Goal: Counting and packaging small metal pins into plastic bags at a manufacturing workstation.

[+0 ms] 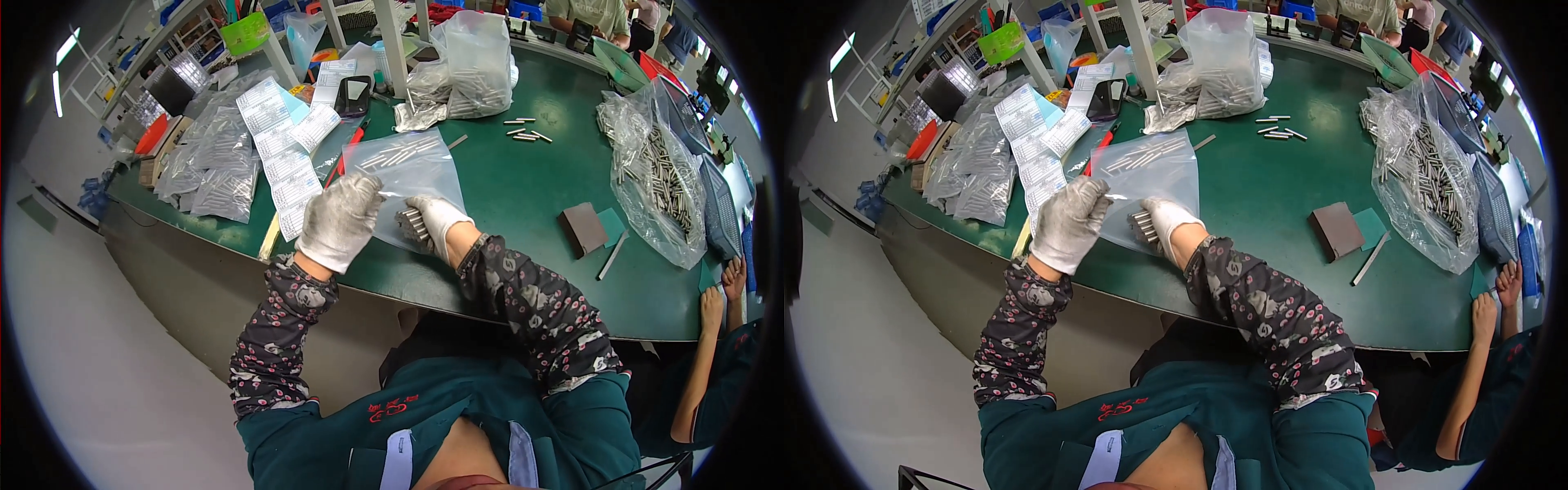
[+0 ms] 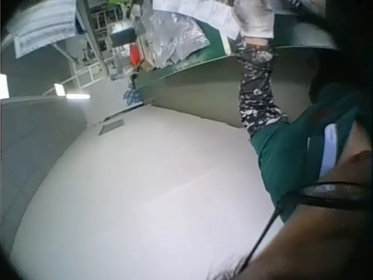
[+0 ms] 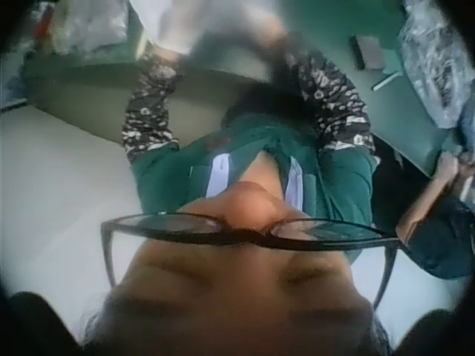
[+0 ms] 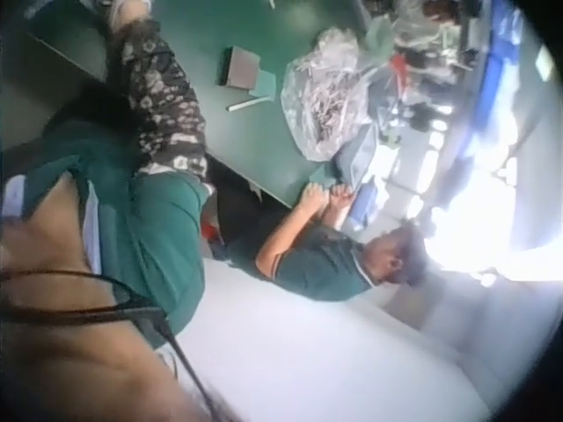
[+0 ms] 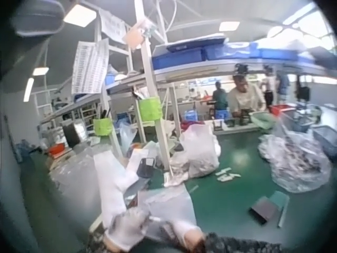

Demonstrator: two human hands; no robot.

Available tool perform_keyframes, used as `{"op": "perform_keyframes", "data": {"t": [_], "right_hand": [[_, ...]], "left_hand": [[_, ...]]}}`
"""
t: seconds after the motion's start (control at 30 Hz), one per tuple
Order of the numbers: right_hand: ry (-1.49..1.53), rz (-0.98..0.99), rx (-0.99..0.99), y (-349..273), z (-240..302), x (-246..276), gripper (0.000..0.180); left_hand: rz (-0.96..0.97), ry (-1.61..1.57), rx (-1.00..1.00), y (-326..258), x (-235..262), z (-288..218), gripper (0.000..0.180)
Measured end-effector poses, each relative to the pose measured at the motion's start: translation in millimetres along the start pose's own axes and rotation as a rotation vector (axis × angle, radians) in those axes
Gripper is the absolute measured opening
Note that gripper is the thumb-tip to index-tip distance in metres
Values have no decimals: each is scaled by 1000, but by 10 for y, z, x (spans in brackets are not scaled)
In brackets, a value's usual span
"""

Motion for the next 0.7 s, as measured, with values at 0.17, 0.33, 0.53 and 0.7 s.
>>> {"op": "perform_keyframes", "data": {"t": [0.17, 0.33, 0.53, 0.7], "right_hand": [[29, -21, -141, 810, -24, 280, 23], [-1179, 407, 601, 609, 375, -131, 34], [-1316, 512, 1270, -458, 818, 74, 42], [-1997, 277, 1490, -452, 1112, 392, 50]], "left_hand": [[95, 59, -16, 17, -61, -179, 18], [66, 50, 30, 286, 70, 110, 19], [-26, 116, 22, 638, 232, 197, 17], [-74, 263, -46, 922, 200, 187, 7]]}}
Point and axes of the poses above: each hand's wrist, its own y-axis towards the middle knuckle, its own x-axis out of the back of the hand, z = x × y, the point moved 1 cm from there along y, towards the middle knuckle, and after that the axes turned 15 degrees about x, right-handed, at the moved point
